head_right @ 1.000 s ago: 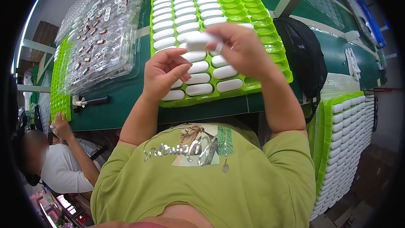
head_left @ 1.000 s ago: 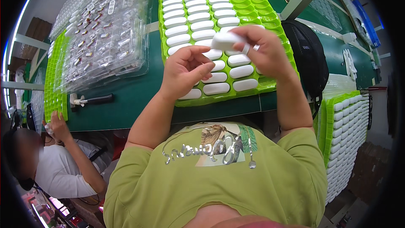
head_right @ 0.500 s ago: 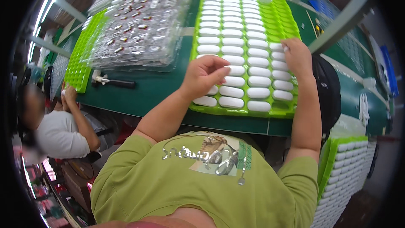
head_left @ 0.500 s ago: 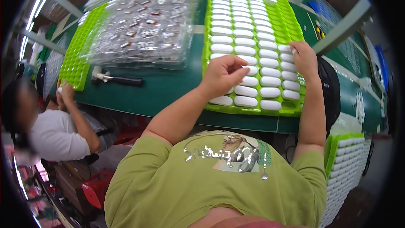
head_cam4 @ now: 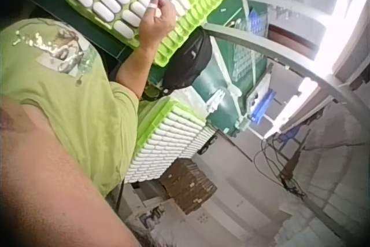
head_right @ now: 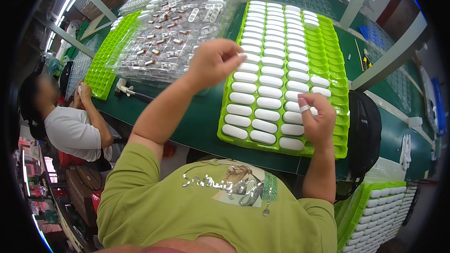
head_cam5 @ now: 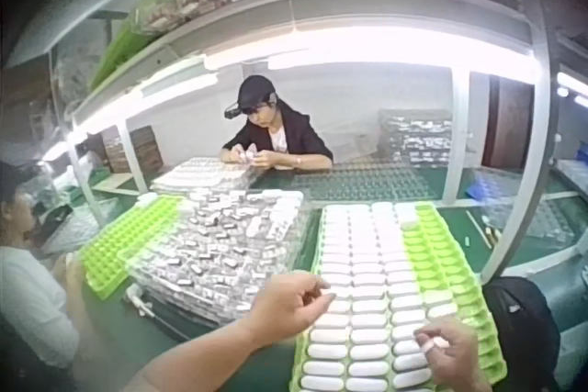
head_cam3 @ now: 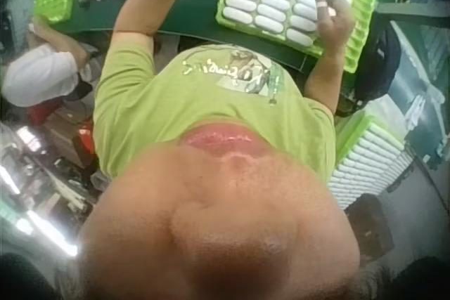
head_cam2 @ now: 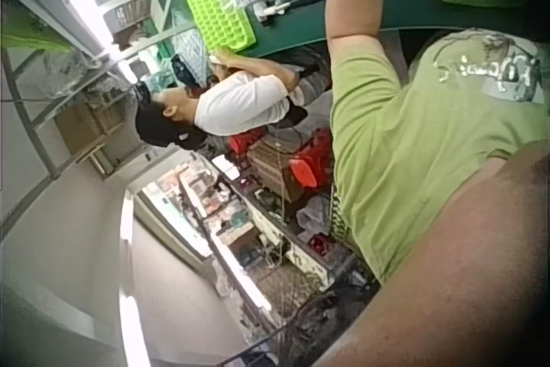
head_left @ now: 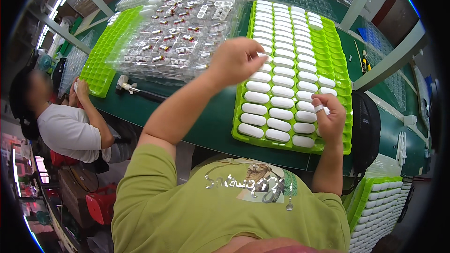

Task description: The person repeatedly picks up white plastic casing halves and small internal components from a green tray. They insert the components into the casing, close the halves together, and place the assembled units into a clear plastic packaging tray. The process is repetitive and involves handling multiple identical units.

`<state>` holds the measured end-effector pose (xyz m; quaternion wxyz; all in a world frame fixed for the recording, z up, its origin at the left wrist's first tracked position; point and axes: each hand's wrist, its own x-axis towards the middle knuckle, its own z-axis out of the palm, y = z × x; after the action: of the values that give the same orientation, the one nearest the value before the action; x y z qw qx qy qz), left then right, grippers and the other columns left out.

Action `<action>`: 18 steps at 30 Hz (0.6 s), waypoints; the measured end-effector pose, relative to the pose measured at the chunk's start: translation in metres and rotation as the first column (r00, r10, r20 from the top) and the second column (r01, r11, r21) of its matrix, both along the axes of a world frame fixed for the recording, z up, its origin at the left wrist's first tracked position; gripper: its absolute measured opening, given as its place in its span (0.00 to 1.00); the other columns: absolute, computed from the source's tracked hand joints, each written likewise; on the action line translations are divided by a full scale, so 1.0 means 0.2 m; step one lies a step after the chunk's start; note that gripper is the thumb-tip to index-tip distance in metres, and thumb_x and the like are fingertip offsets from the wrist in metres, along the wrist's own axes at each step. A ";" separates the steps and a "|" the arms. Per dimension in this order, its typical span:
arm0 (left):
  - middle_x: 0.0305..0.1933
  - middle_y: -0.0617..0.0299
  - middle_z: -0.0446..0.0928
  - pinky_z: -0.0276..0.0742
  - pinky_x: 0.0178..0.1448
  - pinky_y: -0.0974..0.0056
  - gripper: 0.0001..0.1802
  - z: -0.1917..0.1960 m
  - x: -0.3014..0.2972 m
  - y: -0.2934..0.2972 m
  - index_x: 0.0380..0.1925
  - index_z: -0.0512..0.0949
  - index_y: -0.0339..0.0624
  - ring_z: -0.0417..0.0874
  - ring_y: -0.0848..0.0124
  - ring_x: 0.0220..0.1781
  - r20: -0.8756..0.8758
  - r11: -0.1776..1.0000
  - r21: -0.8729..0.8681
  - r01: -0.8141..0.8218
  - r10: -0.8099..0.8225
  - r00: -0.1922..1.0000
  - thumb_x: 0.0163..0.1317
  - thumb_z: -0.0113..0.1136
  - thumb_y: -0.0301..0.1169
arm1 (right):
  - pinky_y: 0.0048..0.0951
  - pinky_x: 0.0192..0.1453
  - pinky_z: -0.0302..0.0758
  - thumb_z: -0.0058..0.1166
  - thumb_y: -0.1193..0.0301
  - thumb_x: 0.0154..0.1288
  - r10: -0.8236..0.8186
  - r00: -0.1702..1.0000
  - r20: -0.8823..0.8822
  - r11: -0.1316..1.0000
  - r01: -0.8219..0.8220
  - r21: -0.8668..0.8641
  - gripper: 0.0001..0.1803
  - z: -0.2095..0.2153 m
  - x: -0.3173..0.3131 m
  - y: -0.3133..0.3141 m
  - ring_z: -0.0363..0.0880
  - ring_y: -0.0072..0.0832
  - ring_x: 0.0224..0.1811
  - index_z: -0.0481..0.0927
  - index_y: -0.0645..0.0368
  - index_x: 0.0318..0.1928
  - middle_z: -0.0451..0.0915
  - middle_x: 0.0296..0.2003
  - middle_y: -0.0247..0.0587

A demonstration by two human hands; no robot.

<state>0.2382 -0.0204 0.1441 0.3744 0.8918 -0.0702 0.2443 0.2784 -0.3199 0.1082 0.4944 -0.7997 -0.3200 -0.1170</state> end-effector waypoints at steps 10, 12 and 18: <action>0.41 0.54 0.86 0.80 0.51 0.52 0.13 0.08 0.72 0.87 0.38 0.87 0.49 0.86 0.56 0.46 -0.106 0.664 0.509 -0.547 0.679 0.726 0.57 0.58 0.39 | 0.27 0.37 0.75 0.61 0.79 0.61 0.136 0.987 -0.086 0.991 -0.134 0.033 0.02 -0.06 -0.01 0.02 0.80 0.29 0.30 0.83 0.65 0.35 0.83 0.29 0.42; 0.44 0.54 0.85 0.79 0.54 0.53 0.13 0.10 0.81 0.91 0.41 0.87 0.53 0.85 0.56 0.49 -0.107 0.633 0.571 -0.523 0.689 0.717 0.58 0.58 0.37 | 0.27 0.37 0.75 0.61 0.79 0.61 0.135 0.985 -0.106 0.990 -0.130 0.047 0.02 -0.05 -0.01 0.02 0.80 0.29 0.30 0.83 0.65 0.35 0.83 0.29 0.42; 0.53 0.56 0.78 0.76 0.62 0.54 0.16 0.08 0.99 0.85 0.47 0.86 0.60 0.79 0.56 0.58 -0.045 0.503 0.798 -0.334 0.601 0.798 0.60 0.59 0.30 | 0.28 0.34 0.73 0.62 0.79 0.60 0.142 0.985 -0.100 0.990 -0.139 0.030 0.02 -0.03 -0.02 0.02 0.79 0.32 0.28 0.83 0.64 0.34 0.82 0.28 0.43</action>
<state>0.4353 0.1493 0.1609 -0.1082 0.9740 0.1434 0.1383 0.2747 -0.3168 0.1014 0.5260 -0.7744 -0.3487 -0.0446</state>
